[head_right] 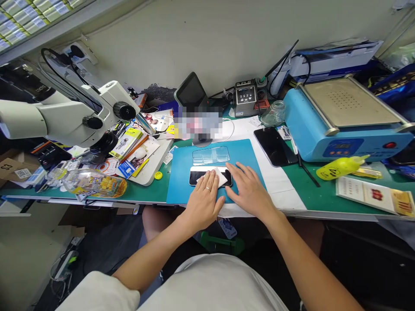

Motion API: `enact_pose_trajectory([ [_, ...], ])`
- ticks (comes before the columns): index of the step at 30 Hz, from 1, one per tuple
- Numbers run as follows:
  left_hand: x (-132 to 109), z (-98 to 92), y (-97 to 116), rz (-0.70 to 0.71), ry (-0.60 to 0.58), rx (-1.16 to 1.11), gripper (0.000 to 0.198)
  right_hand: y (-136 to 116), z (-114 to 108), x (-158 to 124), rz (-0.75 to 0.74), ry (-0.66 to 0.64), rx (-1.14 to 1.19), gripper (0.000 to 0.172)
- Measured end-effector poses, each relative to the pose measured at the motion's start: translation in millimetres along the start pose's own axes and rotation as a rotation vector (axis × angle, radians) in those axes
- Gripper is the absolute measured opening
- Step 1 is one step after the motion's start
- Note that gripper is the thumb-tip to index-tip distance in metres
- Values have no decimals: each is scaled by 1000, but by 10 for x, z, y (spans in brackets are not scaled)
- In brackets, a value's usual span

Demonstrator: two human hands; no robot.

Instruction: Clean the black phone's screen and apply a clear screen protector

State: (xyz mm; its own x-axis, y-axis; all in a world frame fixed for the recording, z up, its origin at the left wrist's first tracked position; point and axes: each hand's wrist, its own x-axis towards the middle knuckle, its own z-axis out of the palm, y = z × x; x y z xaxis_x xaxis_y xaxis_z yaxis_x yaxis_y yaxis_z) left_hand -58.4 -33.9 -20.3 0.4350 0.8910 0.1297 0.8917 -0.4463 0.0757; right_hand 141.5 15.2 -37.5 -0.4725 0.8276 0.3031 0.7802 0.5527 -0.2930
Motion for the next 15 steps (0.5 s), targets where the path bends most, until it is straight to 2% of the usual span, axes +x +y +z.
enact_pose_trajectory([
  [7, 368, 16, 10, 66, 10, 15, 61, 32, 14, -12, 14, 3, 19, 65],
  [15, 217, 9, 50, 46, 17, 8, 61, 34, 1, 4, -15, 2, 33, 60],
])
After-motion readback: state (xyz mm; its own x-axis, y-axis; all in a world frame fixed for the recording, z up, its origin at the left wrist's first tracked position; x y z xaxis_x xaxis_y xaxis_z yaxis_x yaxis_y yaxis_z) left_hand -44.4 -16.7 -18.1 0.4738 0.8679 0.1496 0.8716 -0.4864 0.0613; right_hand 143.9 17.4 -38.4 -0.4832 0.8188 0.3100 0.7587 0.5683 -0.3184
